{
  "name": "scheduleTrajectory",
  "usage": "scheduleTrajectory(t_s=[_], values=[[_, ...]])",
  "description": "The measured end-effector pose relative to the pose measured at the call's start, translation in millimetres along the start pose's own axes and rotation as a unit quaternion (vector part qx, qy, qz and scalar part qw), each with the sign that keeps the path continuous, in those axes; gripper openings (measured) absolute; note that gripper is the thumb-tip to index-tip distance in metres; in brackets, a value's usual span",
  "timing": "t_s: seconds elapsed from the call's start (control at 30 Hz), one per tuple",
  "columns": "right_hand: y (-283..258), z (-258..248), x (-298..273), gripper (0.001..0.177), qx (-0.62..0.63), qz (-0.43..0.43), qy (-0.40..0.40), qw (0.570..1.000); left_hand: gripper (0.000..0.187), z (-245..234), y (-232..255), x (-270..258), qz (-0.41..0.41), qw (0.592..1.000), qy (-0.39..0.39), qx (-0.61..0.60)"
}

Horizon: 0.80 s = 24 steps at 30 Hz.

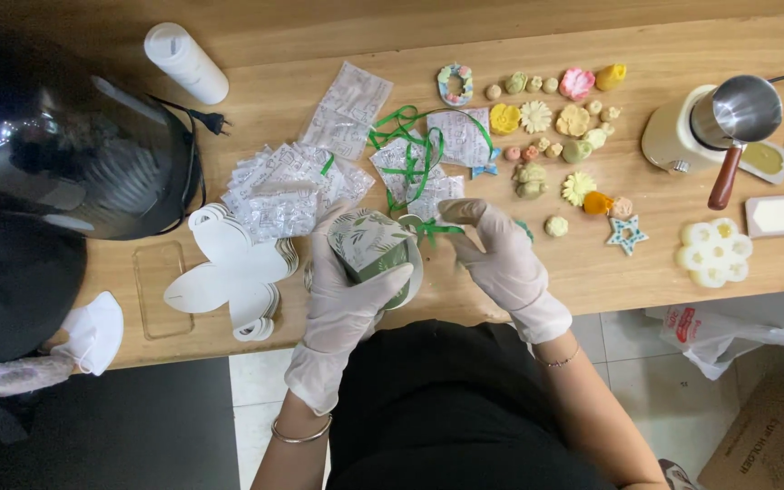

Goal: The person works molded decorative wax pieces at a workbench, using a small metal pick to clean and detail wax inside a mold tray and wiping the area with a tissue. They then package the finished pieces, placing them into white gift boxes, tying green ribbon around a boxed item, and sealing pieces into clear plastic bags.

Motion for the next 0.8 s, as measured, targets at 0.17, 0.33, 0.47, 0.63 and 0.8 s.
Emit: scheduleTrajectory(t_s=[0.17,0.33,0.47,0.63,0.8], values=[[-51.8,-21.9,4.7,0.035,-0.215,-0.122,0.068,0.967,0.092,-7.6,-13.1,8.7,-0.04,0.995,0.013,-0.087],[-62.6,-5.6,9.9,0.035,-0.245,-0.227,-0.024,0.942,0.092,-5.0,-12.9,10.4,-0.04,0.998,0.02,-0.042],[-60.0,-11.2,7.0,0.036,-0.277,-0.242,-0.059,0.928,0.087,-12.9,-12.0,8.3,-0.017,0.997,0.036,-0.072],[-96.9,-38.0,8.8,0.046,0.095,-0.196,0.008,0.976,0.086,-23.0,-15.6,9.3,-0.03,0.996,0.053,-0.066],[-76.4,-63.8,6.8,0.026,0.433,-0.15,0.215,0.862,0.088,-19.5,-13.8,11.1,-0.014,0.997,0.051,-0.06]])
Point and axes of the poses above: each hand's wrist, its own x-axis towards the middle knuckle, its own z-axis out of the palm, y = z × x, the point moved 7 cm from there along x, towards the middle knuckle, and after that the axes turned 13 degrees about -z, right-handed, at the moved point
